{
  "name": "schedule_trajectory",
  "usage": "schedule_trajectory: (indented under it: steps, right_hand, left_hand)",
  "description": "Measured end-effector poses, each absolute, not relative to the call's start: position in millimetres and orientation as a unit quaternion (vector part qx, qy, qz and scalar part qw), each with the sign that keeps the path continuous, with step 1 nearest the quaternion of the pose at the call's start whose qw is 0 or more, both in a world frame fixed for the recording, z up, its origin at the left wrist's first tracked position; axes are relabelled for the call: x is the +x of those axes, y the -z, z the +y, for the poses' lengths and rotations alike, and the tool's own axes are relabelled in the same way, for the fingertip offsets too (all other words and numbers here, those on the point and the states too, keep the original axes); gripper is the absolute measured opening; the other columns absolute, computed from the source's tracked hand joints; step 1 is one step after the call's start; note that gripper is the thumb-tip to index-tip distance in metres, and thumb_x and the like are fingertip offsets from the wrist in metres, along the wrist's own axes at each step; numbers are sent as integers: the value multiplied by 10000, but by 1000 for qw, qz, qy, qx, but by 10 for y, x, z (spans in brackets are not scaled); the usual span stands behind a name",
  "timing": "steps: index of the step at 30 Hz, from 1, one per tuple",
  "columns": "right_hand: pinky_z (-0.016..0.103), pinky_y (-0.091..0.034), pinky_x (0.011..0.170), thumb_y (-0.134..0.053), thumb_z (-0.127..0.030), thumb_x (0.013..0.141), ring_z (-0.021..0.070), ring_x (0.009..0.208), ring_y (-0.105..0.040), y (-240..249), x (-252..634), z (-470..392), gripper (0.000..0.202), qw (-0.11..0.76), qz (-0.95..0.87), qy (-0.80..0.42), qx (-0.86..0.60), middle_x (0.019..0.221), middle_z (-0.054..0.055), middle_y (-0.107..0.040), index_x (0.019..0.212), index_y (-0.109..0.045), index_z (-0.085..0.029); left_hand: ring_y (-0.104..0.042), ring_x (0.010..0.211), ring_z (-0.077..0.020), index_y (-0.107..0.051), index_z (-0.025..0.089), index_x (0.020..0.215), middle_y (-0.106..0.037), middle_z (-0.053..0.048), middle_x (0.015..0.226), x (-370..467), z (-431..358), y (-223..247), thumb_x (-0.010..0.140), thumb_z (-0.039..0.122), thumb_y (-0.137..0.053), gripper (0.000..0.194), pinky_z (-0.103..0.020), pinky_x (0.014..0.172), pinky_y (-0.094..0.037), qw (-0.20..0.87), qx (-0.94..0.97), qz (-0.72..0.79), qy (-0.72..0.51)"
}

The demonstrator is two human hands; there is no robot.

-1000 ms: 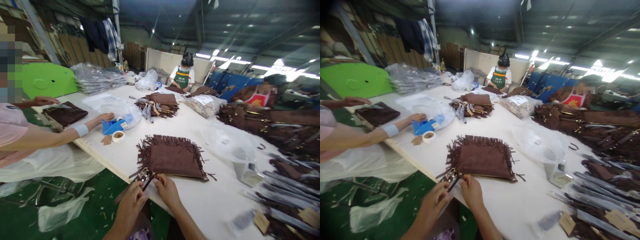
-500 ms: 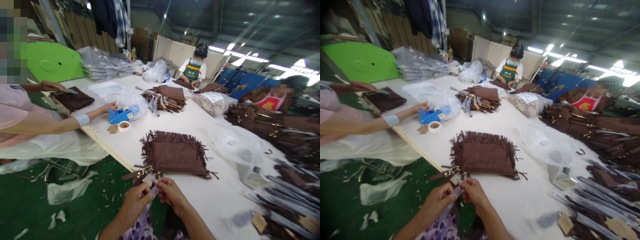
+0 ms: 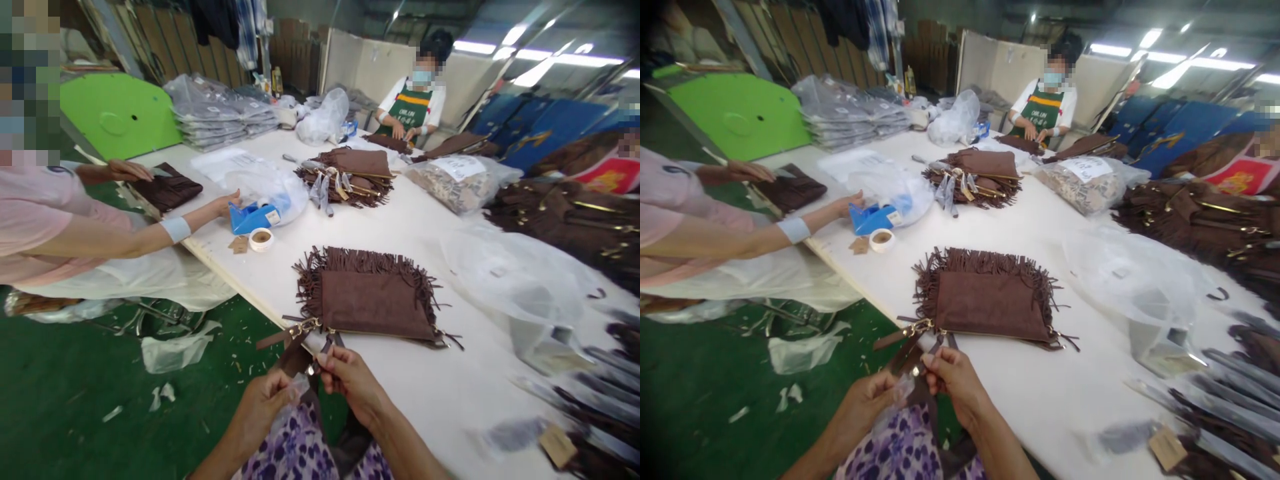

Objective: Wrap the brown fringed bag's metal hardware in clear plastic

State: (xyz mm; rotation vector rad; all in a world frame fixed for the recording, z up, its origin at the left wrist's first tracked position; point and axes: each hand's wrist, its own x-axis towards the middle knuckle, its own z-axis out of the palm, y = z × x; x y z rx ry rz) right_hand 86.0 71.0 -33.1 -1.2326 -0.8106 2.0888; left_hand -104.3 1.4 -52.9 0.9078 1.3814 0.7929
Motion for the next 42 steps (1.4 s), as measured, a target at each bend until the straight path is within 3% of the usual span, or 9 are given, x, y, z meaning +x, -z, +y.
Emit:
schedule_trajectory:
  steps: [19, 35, 42]
  right_hand:
    - [206, -318, 451, -731, -501, 712, 63, 435, -426, 314, 814, 703, 405, 293, -354, -726, -511, 555, -34, -565, 651, -514, -164]
    - [214, -284, 417, -720, -532, 708, 63, 396, -351, 456, 855, 692, 419, 291, -380, -717, -506, 460, -75, -457, 639, -483, -193]
    - [199, -326, 422, -671, -597, 739, 70, 410, -415, 449, 936, 733, 450, 280, -363, -716, -526, 493, -54, -512, 678, -511, -181]
  left_hand:
    - [-406, 577, -127, -565, 159, 628, -488, 26, 590, -1001, 176, 527, 732, 561, -639, 421, -236, 544, -306, 602, 425, 599, -314]
    - [-492, 523, -129, -688, 131, 778, -680, -37, 628, -796, 215, 694, 778, 572, -629, 445, -234, 513, -318, 637, 363, 594, -331]
    - [-622, 611, -186, -673, 124, 793, -698, -73, 675, -610, 336, 560, 731, 576, -678, 456, -257, 572, -422, 651, 303, 589, -370]
